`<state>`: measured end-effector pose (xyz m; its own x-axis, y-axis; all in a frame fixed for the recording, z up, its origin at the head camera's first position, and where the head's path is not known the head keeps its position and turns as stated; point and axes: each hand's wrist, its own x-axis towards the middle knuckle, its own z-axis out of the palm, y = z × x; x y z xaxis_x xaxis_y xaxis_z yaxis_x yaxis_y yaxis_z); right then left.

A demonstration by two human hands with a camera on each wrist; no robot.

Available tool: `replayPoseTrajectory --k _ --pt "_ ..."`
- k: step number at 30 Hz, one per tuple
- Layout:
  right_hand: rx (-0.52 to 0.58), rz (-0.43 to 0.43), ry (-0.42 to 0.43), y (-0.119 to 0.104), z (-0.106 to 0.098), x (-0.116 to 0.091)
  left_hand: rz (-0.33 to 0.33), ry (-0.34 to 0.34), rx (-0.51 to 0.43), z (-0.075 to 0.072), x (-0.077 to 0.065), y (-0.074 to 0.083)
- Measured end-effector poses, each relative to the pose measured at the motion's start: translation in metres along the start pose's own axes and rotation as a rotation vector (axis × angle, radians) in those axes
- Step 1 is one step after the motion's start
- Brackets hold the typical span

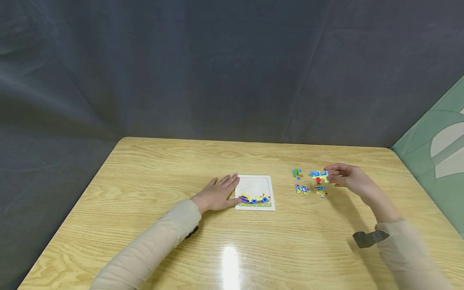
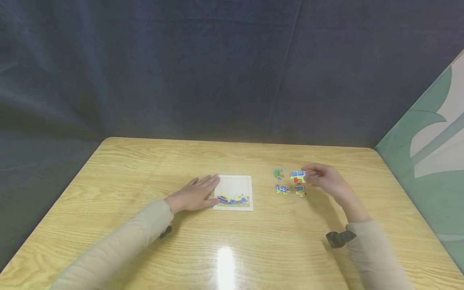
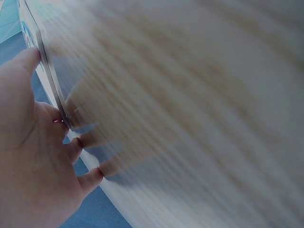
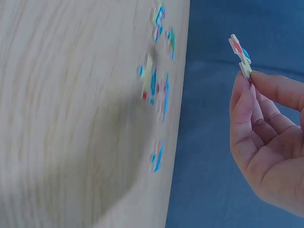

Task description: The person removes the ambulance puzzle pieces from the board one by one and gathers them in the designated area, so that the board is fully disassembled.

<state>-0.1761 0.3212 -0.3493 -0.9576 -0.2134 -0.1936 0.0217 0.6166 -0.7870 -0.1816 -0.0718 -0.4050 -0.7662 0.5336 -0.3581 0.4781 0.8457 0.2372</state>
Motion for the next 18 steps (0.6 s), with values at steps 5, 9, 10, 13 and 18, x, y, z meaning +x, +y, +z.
replayPoseTrajectory --k 5,9,10,13,18 --pt "0.014 0.023 0.011 0.013 -0.008 -0.002 0.002 -0.003 -0.010 -0.001 0.000 0.001" --pt "0.003 0.064 0.005 0.022 -0.013 -0.003 0.003 -0.003 -0.008 -0.001 0.000 0.001" --pt "0.001 0.074 0.002 0.024 -0.014 -0.003 0.003 -0.001 -0.007 -0.001 0.000 0.001" --pt "0.009 0.120 -0.016 0.030 -0.017 -0.003 0.003 0.001 -0.003 0.000 0.000 0.001" --pt "0.035 0.169 -0.037 0.040 -0.021 -0.005 0.001 0.002 -0.004 -0.001 0.000 0.002"
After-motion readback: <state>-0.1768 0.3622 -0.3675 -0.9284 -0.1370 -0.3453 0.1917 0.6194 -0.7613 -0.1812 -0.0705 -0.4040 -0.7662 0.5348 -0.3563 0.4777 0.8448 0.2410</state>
